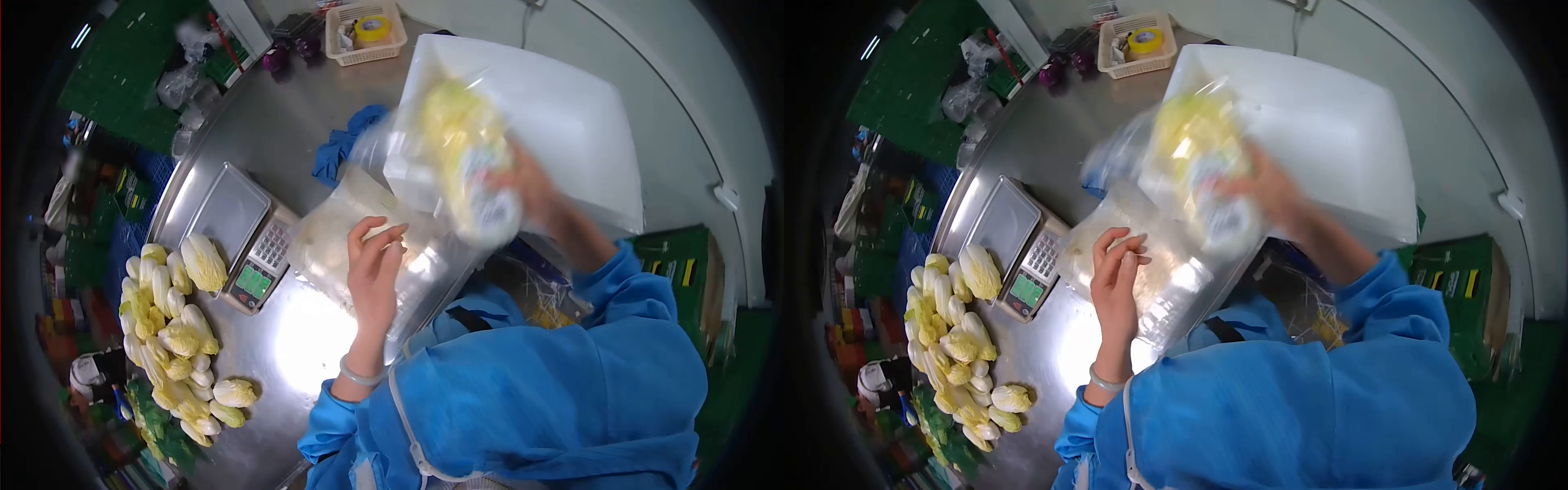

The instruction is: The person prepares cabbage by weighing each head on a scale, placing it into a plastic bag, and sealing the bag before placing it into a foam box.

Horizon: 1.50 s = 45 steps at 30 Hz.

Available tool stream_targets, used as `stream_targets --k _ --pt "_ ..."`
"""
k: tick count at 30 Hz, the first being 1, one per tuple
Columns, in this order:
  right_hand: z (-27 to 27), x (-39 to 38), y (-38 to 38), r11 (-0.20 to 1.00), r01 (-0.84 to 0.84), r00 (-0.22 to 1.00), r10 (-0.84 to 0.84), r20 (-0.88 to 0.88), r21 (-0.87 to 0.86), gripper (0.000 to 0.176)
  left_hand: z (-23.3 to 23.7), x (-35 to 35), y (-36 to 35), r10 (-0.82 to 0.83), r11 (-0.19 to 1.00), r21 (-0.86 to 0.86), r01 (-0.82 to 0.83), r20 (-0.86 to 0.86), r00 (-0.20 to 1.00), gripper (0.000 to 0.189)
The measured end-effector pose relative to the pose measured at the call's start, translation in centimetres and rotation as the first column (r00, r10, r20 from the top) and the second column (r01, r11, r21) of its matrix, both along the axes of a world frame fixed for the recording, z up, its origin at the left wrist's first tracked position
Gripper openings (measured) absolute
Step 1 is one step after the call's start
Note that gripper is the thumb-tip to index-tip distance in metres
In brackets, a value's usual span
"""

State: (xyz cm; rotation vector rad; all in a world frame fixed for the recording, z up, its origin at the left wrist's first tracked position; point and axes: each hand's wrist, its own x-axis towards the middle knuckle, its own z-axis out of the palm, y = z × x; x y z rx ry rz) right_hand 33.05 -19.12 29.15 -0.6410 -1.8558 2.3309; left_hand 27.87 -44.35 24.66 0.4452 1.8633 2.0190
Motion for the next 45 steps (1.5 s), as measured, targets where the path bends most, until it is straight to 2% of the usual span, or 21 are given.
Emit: stream_targets --k 1,5,7,10,11,13,15,16,17,18,19,20,22,23,24,26,30,35,39,42,45 --pt "0.2 -1.5 3.7 0.999 0.021 0.997 -0.023 -0.07 -0.033 0.065 -0.4 -1.4 -0.2 -0.071 0.997 0.024 0.072 -0.025 0.997 0.029" --pt "-4.8 -6.8 16.5 0.929 0.169 0.976 -0.203 0.073 0.329 0.054 -7.7 -4.5 -3.9 0.249 0.908 -0.328 -0.262 -0.08 0.965 0.027" --pt "-11.0 -8.6 21.7 0.894 0.134 0.971 -0.204 0.123 0.428 0.059 -10.2 -4.3 -7.3 0.488 0.752 -0.472 -0.459 -0.069 0.87 0.029" --pt "-19.2 -9.7 24.9 0.856 0.143 0.926 -0.293 0.238 0.497 0.073 -15.0 -2.9 -12.0 0.685 0.493 -0.575 -0.653 -0.206 0.699 0.051" --pt "-21.4 -10.0 25.2 0.829 0.158 0.903 -0.341 0.261 0.536 0.076 -15.8 -2.7 -12.6 0.706 0.46 -0.642 -0.614 -0.155 0.691 0.059" --pt "-20.9 -10.2 23.2 0.878 -0.023 0.879 -0.21 0.428 0.477 0.071 -16.9 -3.3 -12.7 0.71 0.447 -0.738 -0.506 -0.051 0.702 0.078" --pt "-19.8 -11.7 22.9 0.843 -0.232 0.768 -0.147 0.623 0.485 0.067 -17.8 -4.0 -12.1 0.618 0.367 -0.833 -0.413 -0.113 0.778 0.083" --pt "-19.5 -12.8 24.4 0.781 -0.368 0.665 -0.16 0.73 0.505 0.066 -17.6 -4.4 -11.7 0.605 0.373 -0.841 -0.391 -0.1 0.79 0.061" --pt "-18.9 -13.4 25.1 0.709 -0.495 0.547 -0.194 0.814 0.502 0.065 -19.1 -4.4 -12.5 0.521 0.458 -0.815 -0.356 -0.078 0.85 0.047" --pt "-17.3 -13.9 24.3 0.425 -0.675 0.553 -0.249 0.795 0.603 0.06 -21.3 -4.6 -13.4 0.429 0.54 -0.78 -0.316 -0.067 0.901 0.034" --pt "-14.5 -14.7 22.6 0.086 -0.779 0.575 -0.298 0.762 0.621 0.055 -22.3 -4.4 -13.8 0.406 0.54 -0.738 -0.405 -0.193 0.893 0.017" --pt "-11.7 -15.7 20.4 -0.264 -0.793 0.609 -0.333 0.72 0.549 0.05 -22.0 -4.3 -14.7 0.424 0.611 -0.687 -0.393 -0.135 0.895 0.016" --pt "-6.1 -17.4 12.3 0.032 -0.463 0.886 0.044 0.461 0.886 0.042 -19.0 -3.4 -17.7 0.442 0.732 -0.573 -0.369 -0.014 0.897 0.014" --pt "-4.6 -18.1 7.6 0.242 -0.278 0.954 0.181 0.238 0.93 0.038 -15.8 -2.8 -19.6 0.47 0.793 -0.504 -0.343 0.146 0.871 0.013" --pt "-4.6 -18.7 3.5 0.431 -0.252 0.941 0.319 0.115 0.866 0.035 -14.3 -1.8 -21.9 0.472 0.838 -0.42 -0.348 0.239 0.848 0.013" --pt "-4.6 -19.9 -8.1 0.564 -0.357 0.874 0.484 0.052 0.745 0.038 -14.0 0.7 -26.9 0.521 0.794 -0.495 -0.354 0.251 0.816 0.015" --pt "-9.7 -23.8 -30.0 0.36 -0.505 0.662 0.745 0.084 0.785 0.08 -16.1 5.1 -35.2 0.584 0.699 -0.637 -0.325 0.247 0.773 0.015" --pt "-14.7 -33.1 -48.0 0.403 -0.438 0.853 0.468 0.231 0.803 0.115 -20.1 9.8 -40.3 0.62 0.663 -0.65 -0.372 0.199 0.759 0.016" --pt "-15.2 -34.2 -53.7 0.311 -0.459 0.877 0.304 0.371 0.832 0.121 -21.4 10.4 -41.4 0.592 0.597 -0.725 -0.344 0.108 0.799 0.017" --pt "-15.7 -33.9 -52.4 0.192 -0.522 0.79 0.478 0.385 0.831 0.12 -22.0 9.8 -42.4 0.555 0.665 -0.703 -0.252 0.238 0.797 0.021" --pt "-17.6 -28.5 -48.4 0.376 -0.63 0.606 0.785 0.127 0.68 0.109 -23.2 9.3 -43.3 0.535 0.709 -0.656 -0.26 0.259 0.804 0.025"
